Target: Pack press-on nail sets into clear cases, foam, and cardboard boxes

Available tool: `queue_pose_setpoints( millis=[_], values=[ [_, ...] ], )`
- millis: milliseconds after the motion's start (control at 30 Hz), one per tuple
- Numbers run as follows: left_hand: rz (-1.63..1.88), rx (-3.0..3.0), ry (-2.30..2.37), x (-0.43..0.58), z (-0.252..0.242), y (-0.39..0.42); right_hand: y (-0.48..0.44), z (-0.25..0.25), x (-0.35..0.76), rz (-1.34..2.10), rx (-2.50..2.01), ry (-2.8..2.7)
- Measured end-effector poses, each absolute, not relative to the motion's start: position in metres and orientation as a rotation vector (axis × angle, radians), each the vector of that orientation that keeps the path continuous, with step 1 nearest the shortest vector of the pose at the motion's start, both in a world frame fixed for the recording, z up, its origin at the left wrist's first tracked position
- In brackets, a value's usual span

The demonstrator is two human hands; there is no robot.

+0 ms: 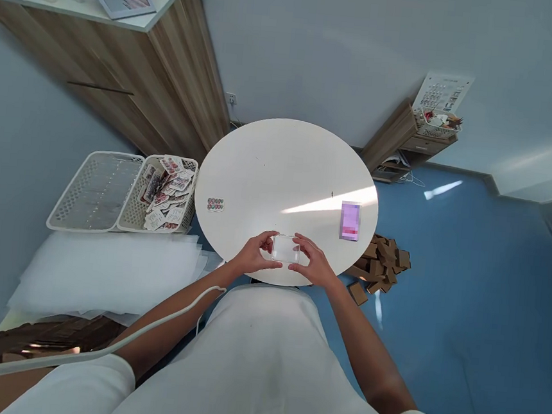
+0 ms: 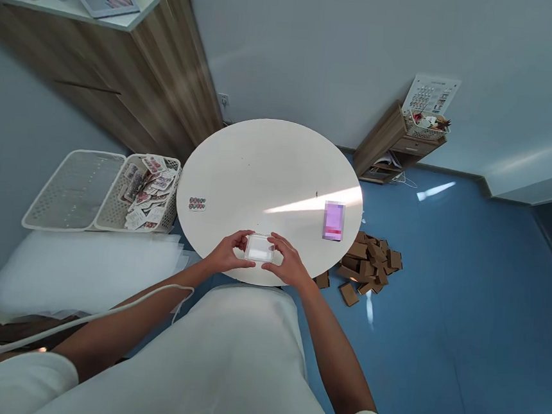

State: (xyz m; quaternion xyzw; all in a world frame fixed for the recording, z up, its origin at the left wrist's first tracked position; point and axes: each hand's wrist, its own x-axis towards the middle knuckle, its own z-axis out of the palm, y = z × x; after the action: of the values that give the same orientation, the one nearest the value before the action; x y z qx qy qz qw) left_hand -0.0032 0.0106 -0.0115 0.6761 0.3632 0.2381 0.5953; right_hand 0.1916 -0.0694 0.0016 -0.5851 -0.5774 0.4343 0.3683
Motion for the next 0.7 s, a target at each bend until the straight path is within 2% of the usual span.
queue_pose_setpoints(
  millis=[333, 700],
  values=[
    [0.521, 1.516, 0.685, -0.026, -0.021, 0.002, -0.082, -0.013, 0.165, 0.813, -1.49, -1.503],
    [0.487, 1.403, 0.63, -0.023, -0.014, -0.002, -0.086, -0.001, 0.163, 0.764, -1.485, -1.457]
  ],
)
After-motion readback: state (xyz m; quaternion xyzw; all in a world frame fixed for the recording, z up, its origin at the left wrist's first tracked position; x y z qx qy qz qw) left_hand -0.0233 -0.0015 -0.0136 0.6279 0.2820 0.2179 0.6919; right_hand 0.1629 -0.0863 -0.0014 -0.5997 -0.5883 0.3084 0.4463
